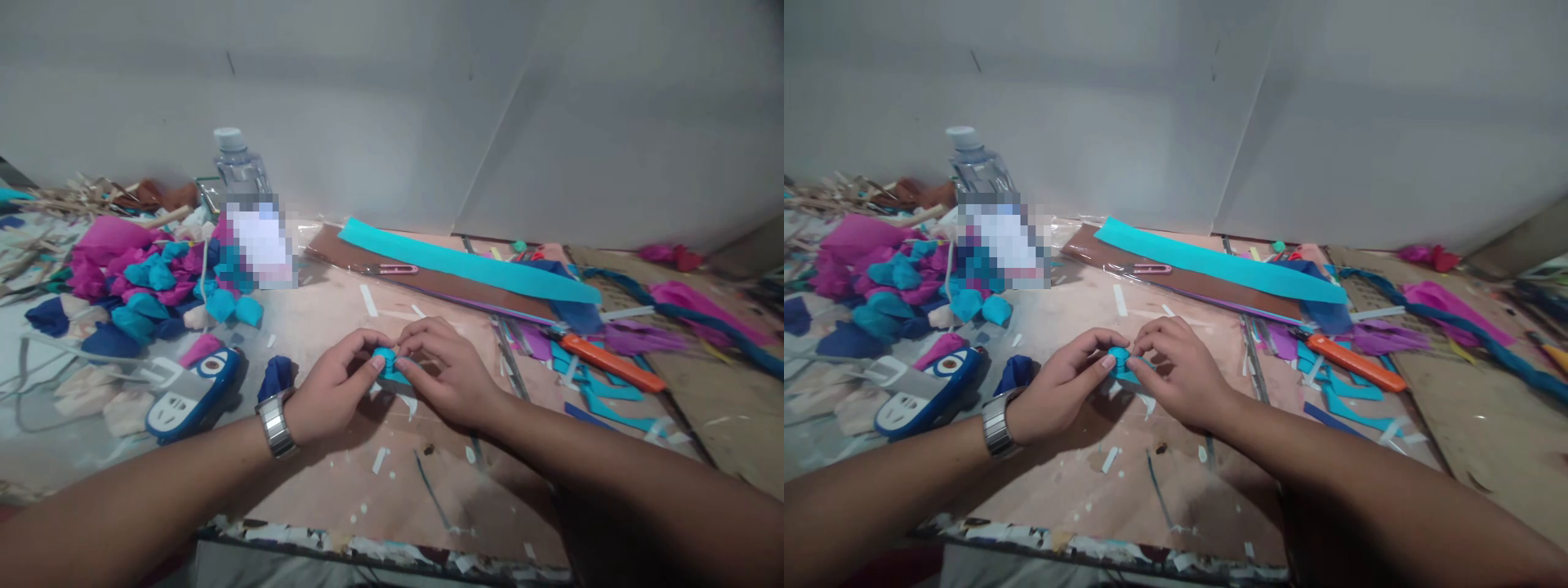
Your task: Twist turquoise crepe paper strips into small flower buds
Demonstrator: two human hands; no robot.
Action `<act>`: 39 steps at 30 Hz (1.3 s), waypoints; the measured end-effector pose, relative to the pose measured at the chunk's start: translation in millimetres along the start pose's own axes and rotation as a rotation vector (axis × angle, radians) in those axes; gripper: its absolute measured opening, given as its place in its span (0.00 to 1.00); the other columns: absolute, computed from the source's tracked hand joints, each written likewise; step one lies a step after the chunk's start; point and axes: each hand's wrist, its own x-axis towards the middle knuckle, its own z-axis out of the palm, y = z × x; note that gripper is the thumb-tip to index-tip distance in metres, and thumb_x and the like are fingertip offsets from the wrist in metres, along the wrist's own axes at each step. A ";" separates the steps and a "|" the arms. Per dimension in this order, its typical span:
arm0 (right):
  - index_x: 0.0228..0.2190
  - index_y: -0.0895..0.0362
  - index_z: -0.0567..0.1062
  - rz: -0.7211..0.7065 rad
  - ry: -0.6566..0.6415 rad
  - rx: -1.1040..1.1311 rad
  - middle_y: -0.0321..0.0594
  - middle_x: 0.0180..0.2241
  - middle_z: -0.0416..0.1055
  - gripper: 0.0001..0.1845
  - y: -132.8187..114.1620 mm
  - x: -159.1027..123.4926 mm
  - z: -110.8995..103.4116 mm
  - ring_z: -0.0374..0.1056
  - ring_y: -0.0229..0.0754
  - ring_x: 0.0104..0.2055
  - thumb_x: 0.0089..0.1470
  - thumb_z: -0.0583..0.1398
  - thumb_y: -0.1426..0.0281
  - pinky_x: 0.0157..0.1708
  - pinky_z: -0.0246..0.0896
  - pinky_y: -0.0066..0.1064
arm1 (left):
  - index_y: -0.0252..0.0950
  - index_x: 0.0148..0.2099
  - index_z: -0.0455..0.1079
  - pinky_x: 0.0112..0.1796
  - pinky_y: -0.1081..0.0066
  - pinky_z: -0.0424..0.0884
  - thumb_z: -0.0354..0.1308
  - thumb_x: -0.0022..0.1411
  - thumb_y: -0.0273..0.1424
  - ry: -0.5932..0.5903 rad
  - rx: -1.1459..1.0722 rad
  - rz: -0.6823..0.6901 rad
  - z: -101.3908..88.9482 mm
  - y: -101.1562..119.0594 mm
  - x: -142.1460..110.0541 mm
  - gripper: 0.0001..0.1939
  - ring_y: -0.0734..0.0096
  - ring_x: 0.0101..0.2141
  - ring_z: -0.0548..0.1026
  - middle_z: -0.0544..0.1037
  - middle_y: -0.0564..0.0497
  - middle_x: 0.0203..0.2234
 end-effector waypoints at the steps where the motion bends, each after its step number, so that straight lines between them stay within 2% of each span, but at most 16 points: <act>1: 0.36 0.53 0.77 0.001 0.000 0.000 0.41 0.41 0.75 0.02 -0.1 0.0 0.0 0.71 0.46 0.45 0.63 0.64 0.69 0.47 0.64 0.41 | 0.37 0.53 0.71 0.48 0.66 0.72 0.56 0.74 0.37 0.001 -0.001 -0.002 -0.1 0.6 -0.1 0.11 0.65 0.46 0.76 0.78 0.46 0.47; 7: 0.35 0.53 0.76 -0.002 -0.007 -0.010 0.41 0.40 0.75 0.03 1.2 0.7 1.2 0.70 0.45 0.43 0.62 0.65 0.68 0.46 0.63 0.41 | 0.37 0.53 0.72 0.46 0.67 0.73 0.56 0.74 0.36 -0.016 0.050 -0.009 -0.9 0.9 1.2 0.11 0.65 0.44 0.78 0.79 0.46 0.46; 12: 0.34 0.54 0.76 -0.002 -0.015 -0.011 0.41 0.39 0.75 0.05 1.9 1.0 1.6 0.70 0.45 0.43 0.61 0.66 0.67 0.46 0.62 0.41 | 0.37 0.51 0.73 0.48 0.67 0.74 0.62 0.70 0.34 -0.015 0.094 0.006 -0.1 0.8 0.4 0.11 0.65 0.45 0.79 0.80 0.46 0.46; 18: 0.36 0.53 0.76 0.031 -0.029 0.020 0.40 0.38 0.76 0.08 1.7 1.4 1.8 0.71 0.45 0.41 0.62 0.66 0.63 0.45 0.63 0.40 | 0.37 0.50 0.73 0.43 0.70 0.75 0.61 0.71 0.35 0.005 -0.022 -0.059 -0.2 0.8 1.0 0.10 0.69 0.41 0.78 0.80 0.48 0.43; 22: 0.39 0.53 0.74 0.124 -0.056 0.039 0.39 0.37 0.76 0.13 -1.4 0.4 1.4 0.71 0.44 0.38 0.60 0.68 0.59 0.40 0.63 0.37 | 0.37 0.48 0.72 0.32 0.75 0.74 0.63 0.69 0.35 0.067 -0.115 -0.125 -2.9 1.2 5.1 0.10 0.75 0.31 0.76 0.80 0.50 0.38; 26: 0.33 0.54 0.74 0.171 -0.129 0.053 0.34 0.28 0.73 0.13 -4.5 -1.0 1.5 0.67 0.39 0.30 0.60 0.67 0.59 0.34 0.58 0.33 | 0.37 0.46 0.70 0.22 0.78 0.67 0.67 0.64 0.38 0.142 -0.190 -0.232 -4.7 2.5 7.4 0.14 0.80 0.22 0.70 0.79 0.53 0.35; 30: 0.30 0.54 0.74 0.106 -0.129 0.047 0.34 0.26 0.73 0.16 -6.7 -1.2 1.8 0.67 0.39 0.30 0.59 0.68 0.56 0.36 0.57 0.33 | 0.36 0.43 0.69 0.21 0.80 0.66 0.74 0.57 0.39 0.172 -0.298 -0.267 -2.4 2.8 7.6 0.20 0.81 0.23 0.71 0.80 0.51 0.37; 34: 0.29 0.55 0.70 0.028 -0.087 -0.067 0.32 0.25 0.69 0.22 -9.1 -0.7 1.7 0.65 0.39 0.29 0.55 0.70 0.52 0.38 0.53 0.35 | 0.34 0.41 0.69 0.23 0.81 0.66 0.78 0.51 0.38 0.169 -0.417 -0.270 2.8 3.6 6.6 0.24 0.79 0.26 0.74 0.80 0.52 0.32; 37: 0.30 0.54 0.68 -0.016 -0.068 -0.193 0.31 0.26 0.69 0.23 -10.1 -0.7 1.2 0.65 0.39 0.29 0.54 0.71 0.52 0.40 0.51 0.36 | 0.34 0.39 0.70 0.23 0.81 0.64 0.78 0.51 0.36 0.171 -0.484 -0.269 5.9 4.2 5.8 0.22 0.81 0.24 0.72 0.77 0.57 0.26; 39: 0.31 0.54 0.68 -0.045 -0.042 -0.265 0.31 0.27 0.70 0.21 -10.3 -1.0 0.6 0.65 0.39 0.30 0.56 0.70 0.54 0.41 0.50 0.37 | 0.35 0.41 0.70 0.25 0.80 0.67 0.78 0.51 0.35 0.170 -0.538 -0.271 7.0 4.3 5.3 0.22 0.81 0.24 0.73 0.77 0.58 0.26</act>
